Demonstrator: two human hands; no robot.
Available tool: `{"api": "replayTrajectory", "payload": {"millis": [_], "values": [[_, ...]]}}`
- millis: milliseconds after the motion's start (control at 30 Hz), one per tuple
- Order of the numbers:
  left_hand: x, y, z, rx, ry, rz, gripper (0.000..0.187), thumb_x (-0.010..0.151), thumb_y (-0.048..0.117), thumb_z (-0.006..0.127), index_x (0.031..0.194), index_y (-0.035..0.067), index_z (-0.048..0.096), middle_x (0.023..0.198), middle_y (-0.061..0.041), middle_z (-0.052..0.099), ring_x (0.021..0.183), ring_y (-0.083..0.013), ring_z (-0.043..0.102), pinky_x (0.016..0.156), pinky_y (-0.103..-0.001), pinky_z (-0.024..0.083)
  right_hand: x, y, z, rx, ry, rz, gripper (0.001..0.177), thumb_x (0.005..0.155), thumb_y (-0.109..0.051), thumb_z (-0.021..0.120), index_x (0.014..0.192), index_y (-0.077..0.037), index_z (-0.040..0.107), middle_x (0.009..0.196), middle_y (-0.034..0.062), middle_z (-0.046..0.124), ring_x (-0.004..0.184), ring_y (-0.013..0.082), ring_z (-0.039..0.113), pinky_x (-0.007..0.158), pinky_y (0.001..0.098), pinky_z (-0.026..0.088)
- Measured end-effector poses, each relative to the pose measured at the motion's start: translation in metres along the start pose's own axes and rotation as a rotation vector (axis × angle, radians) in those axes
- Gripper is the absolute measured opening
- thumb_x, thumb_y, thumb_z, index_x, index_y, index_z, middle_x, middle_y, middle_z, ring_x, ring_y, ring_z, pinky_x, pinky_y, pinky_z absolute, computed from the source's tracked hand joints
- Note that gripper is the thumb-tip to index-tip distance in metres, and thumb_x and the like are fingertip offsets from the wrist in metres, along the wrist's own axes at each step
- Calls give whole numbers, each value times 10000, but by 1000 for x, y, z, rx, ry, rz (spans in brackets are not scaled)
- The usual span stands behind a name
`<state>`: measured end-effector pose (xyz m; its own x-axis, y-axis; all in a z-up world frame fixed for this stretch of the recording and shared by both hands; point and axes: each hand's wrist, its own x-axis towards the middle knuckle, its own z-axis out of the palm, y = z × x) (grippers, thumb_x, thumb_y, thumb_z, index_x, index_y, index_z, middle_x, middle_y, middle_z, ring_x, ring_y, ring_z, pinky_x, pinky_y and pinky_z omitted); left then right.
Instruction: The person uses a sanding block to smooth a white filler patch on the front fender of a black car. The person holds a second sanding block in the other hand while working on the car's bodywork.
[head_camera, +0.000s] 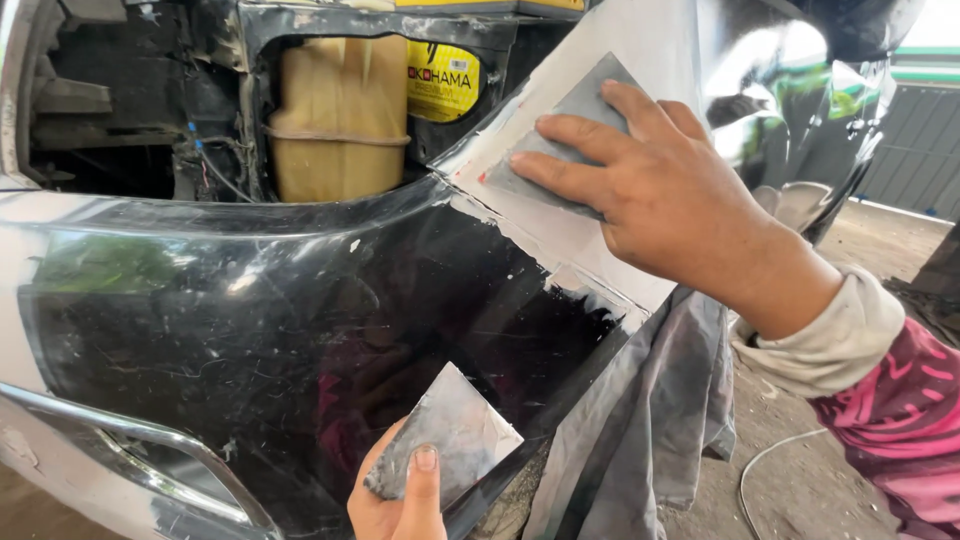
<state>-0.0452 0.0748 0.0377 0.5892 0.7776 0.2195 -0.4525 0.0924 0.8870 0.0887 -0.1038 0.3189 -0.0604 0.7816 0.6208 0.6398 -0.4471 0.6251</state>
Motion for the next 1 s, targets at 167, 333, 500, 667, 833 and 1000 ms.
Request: {"api": "replayTrajectory", "payload": {"millis": [167,333,500,667,833,1000], "values": [[0,-1,4,-25,-13,0,464,841,170,713,1233,-75,666,1088,-216,798,1047,-278,768,977,-430,572,-31,-4,5,20,-42,21,764,745,41,606,1423,-310,618,1481,39,567,1332,482,482,1055,568,418],[-1,-8,10,-64,-64,70,463,867,168,700,1246,-95,655,1118,-229,782,1068,-287,748,995,-434,554,-58,-2,11,62,-69,51,741,754,22,627,1407,-326,614,1473,31,566,1343,478,471,1067,574,405],[-4,-11,10,-206,-95,79,464,884,135,689,1267,-121,631,1140,-255,760,1083,-310,741,1006,-451,553,-75,-4,-1,87,-228,85,809,689,14,656,1409,-353,612,1500,4,543,1395,465,423,1114,576,348],[-2,3,40,-457,49,112,461,887,63,632,1309,-117,581,1166,-270,716,1044,-362,715,952,-510,573,-106,-42,-23,351,-147,-16,914,600,-14,588,1465,-307,568,1569,48,488,1485,435,360,1172,574,317],[-14,21,37,-562,-167,-49,560,873,125,527,1389,-93,548,1228,-303,707,1055,-369,732,919,-489,581,-141,-95,-24,1174,-99,-8,758,802,-53,674,1521,-211,492,1630,144,408,1552,487,297,1194,622,336],[-24,-22,19,-393,-147,88,551,887,145,547,1384,-89,500,1219,-326,692,1039,-399,754,911,-506,620,-150,-75,-23,503,-111,37,906,571,-71,577,1456,-261,605,1583,70,498,1453,510,396,1100,623,379]]}}
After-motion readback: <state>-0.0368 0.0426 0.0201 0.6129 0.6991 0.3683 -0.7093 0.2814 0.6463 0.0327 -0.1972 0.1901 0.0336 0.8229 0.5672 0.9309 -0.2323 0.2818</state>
